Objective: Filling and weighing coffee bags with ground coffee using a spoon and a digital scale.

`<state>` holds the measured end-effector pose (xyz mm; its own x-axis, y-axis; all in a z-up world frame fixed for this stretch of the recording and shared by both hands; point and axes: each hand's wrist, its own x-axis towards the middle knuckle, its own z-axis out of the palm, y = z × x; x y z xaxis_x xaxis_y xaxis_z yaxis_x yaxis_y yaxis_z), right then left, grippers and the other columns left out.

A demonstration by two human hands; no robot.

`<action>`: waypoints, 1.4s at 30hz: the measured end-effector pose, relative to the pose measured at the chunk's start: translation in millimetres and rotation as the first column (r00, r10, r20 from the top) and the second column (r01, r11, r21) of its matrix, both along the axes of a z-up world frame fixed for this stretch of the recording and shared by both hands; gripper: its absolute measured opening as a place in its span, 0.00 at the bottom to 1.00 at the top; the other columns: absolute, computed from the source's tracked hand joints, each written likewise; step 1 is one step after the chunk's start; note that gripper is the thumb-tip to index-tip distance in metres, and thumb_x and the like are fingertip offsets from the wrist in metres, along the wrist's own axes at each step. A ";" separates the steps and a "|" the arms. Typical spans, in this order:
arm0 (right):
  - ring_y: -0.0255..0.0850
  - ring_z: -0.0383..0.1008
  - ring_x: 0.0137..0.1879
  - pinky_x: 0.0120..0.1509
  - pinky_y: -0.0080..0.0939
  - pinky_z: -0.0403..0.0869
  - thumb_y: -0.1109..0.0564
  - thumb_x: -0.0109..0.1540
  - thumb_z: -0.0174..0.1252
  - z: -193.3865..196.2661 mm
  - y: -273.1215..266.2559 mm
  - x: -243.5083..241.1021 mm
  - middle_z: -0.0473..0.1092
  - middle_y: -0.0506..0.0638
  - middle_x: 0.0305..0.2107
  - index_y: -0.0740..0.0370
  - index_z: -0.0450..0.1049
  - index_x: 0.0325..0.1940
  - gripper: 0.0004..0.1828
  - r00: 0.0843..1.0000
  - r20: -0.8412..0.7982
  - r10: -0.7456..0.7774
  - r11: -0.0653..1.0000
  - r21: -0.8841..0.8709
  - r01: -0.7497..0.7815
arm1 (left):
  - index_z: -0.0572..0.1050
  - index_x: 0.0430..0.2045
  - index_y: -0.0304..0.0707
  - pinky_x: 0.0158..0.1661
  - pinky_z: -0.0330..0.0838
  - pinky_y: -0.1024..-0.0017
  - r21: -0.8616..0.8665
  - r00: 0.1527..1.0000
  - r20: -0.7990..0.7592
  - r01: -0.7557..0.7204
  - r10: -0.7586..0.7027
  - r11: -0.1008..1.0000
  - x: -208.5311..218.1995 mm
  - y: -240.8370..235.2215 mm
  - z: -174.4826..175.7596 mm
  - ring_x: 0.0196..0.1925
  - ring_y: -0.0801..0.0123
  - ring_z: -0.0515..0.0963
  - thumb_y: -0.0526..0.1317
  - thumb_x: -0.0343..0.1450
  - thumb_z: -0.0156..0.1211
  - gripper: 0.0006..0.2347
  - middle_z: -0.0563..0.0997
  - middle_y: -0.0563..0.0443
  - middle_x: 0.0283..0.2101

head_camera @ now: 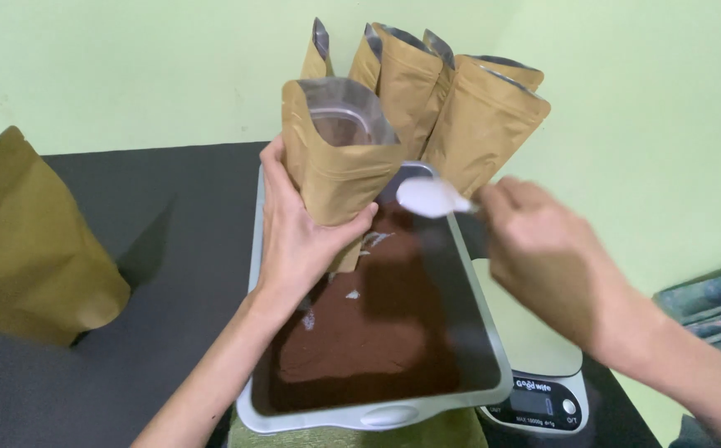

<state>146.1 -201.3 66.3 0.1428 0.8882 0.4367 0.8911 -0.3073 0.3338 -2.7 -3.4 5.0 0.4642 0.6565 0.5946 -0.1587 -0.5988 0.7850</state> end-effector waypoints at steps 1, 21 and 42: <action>0.49 0.73 0.33 0.34 0.45 0.76 0.74 0.49 0.49 -19.5 2.1 4.6 0.71 0.54 0.29 0.63 0.69 0.36 0.15 0.995 0.031 0.098 0.994 -0.040 -0.097 | 0.51 0.61 0.36 0.61 0.67 0.59 0.063 0.996 0.076 -0.049 0.044 0.997 -0.3 0.8 -1.2 0.63 0.53 0.69 0.44 0.60 0.76 0.40 0.65 0.39 0.61; 0.53 0.77 0.41 0.44 0.50 0.69 0.60 0.64 0.45 -72.2 25.7 -0.5 0.77 0.52 0.36 0.55 0.75 0.38 0.11 0.698 -0.674 -0.240 0.872 -0.466 -0.150 | 0.49 0.63 0.36 0.65 0.67 0.61 0.028 0.983 0.176 -0.065 0.059 0.997 -2.0 1.0 -1.2 0.65 0.55 0.68 0.40 0.63 0.76 0.40 0.62 0.39 0.63; 0.50 0.66 0.31 0.38 0.48 0.65 0.58 0.69 0.53 90.1 14.6 0.3 0.72 0.56 0.28 0.61 0.78 0.48 0.10 0.919 -0.371 -0.133 0.990 -0.086 0.108 | 0.53 0.63 0.41 0.55 0.61 0.52 0.029 0.942 -0.305 0.153 -0.137 0.988 -1.9 -3.1 -2.3 0.66 0.52 0.67 0.48 0.58 0.73 0.41 0.65 0.45 0.64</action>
